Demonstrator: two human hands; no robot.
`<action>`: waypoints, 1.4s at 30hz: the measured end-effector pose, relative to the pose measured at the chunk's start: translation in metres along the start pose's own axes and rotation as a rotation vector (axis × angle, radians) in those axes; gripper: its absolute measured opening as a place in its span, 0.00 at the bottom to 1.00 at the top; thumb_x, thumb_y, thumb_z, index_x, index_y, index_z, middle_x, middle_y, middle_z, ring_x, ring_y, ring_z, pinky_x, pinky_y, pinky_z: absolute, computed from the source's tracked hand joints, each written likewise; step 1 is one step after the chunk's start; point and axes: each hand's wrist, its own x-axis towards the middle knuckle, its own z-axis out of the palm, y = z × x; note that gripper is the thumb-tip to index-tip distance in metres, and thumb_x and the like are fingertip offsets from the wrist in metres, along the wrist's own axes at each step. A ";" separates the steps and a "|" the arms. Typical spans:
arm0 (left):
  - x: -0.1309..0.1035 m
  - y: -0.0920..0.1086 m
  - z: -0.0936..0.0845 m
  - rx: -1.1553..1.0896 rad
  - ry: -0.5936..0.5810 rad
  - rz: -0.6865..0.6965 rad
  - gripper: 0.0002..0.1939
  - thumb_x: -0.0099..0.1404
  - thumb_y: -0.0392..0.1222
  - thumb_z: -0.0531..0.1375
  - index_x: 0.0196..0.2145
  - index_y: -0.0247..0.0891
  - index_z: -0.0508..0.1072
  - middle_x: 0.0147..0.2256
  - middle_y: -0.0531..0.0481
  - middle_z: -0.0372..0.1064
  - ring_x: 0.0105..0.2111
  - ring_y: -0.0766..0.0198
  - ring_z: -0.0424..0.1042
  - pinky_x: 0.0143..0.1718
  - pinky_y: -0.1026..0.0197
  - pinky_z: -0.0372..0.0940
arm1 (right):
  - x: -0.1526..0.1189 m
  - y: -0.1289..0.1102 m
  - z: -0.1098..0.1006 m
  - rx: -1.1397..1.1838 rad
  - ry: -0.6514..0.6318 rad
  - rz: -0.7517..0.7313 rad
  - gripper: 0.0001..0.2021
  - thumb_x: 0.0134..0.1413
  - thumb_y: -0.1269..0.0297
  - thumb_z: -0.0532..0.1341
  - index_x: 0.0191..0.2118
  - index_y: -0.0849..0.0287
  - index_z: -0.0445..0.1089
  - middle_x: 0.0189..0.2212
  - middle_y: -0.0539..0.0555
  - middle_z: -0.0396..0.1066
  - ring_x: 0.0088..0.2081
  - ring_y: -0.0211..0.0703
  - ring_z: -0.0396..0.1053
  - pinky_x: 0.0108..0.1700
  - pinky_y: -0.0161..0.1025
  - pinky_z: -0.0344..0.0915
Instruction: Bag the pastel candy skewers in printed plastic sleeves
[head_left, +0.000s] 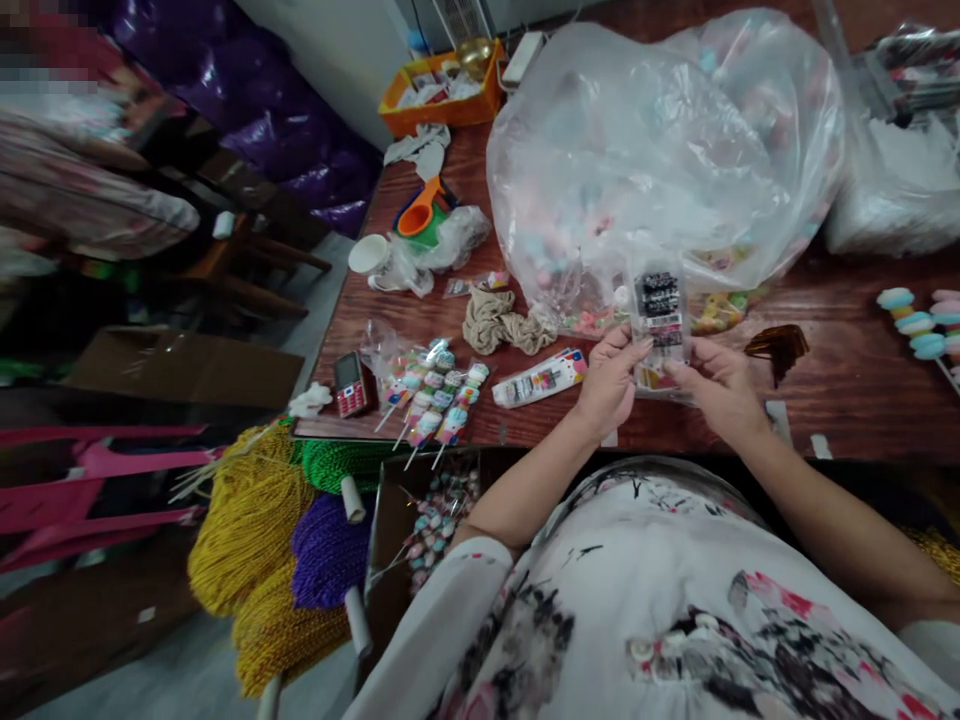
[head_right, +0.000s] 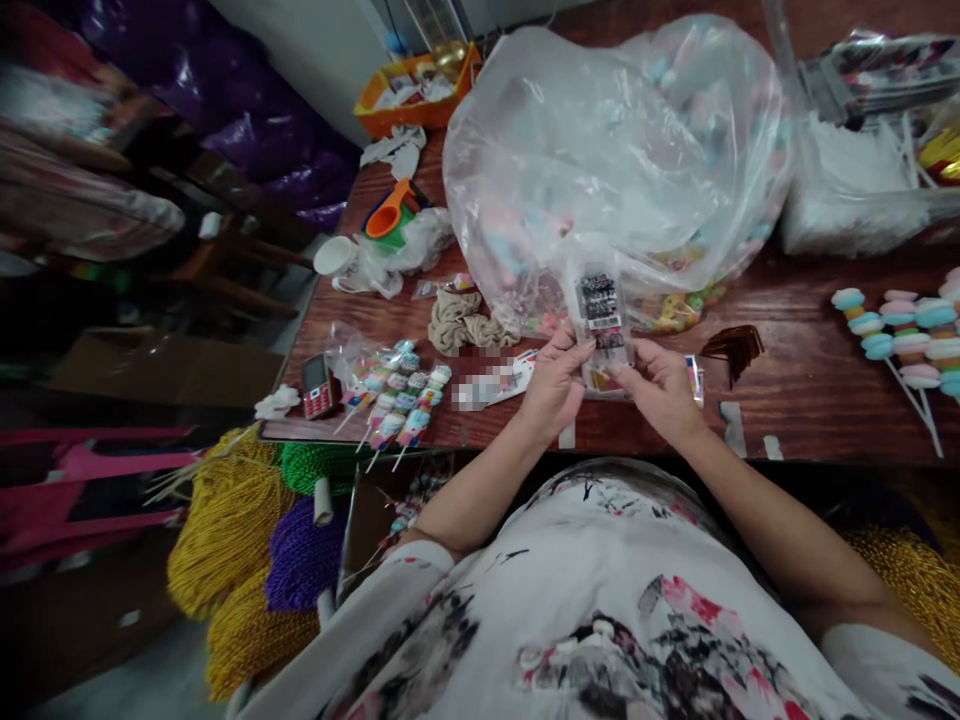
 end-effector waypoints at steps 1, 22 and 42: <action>-0.005 -0.004 0.002 -0.006 0.017 -0.002 0.17 0.56 0.47 0.66 0.41 0.38 0.72 0.40 0.50 0.77 0.44 0.60 0.75 0.48 0.57 0.68 | 0.003 0.000 -0.005 -0.011 0.004 0.019 0.10 0.50 0.57 0.66 0.35 0.58 0.73 0.28 0.50 0.74 0.29 0.37 0.70 0.34 0.36 0.70; 0.002 -0.033 -0.010 1.855 -0.624 0.572 0.10 0.64 0.29 0.52 0.39 0.33 0.72 0.41 0.38 0.68 0.44 0.52 0.65 0.45 0.50 0.64 | 0.021 -0.013 -0.105 -1.140 -0.043 -0.246 0.18 0.55 0.67 0.59 0.51 0.56 0.72 0.39 0.57 0.78 0.38 0.51 0.75 0.40 0.45 0.68; 0.009 -0.033 -0.018 1.603 -0.452 0.750 0.09 0.67 0.34 0.55 0.32 0.38 0.74 0.34 0.44 0.70 0.37 0.57 0.64 0.39 0.54 0.65 | -0.082 -0.016 -0.293 -1.690 0.173 -0.184 0.13 0.43 0.73 0.63 0.35 0.49 0.79 0.37 0.59 0.78 0.35 0.46 0.63 0.35 0.45 0.49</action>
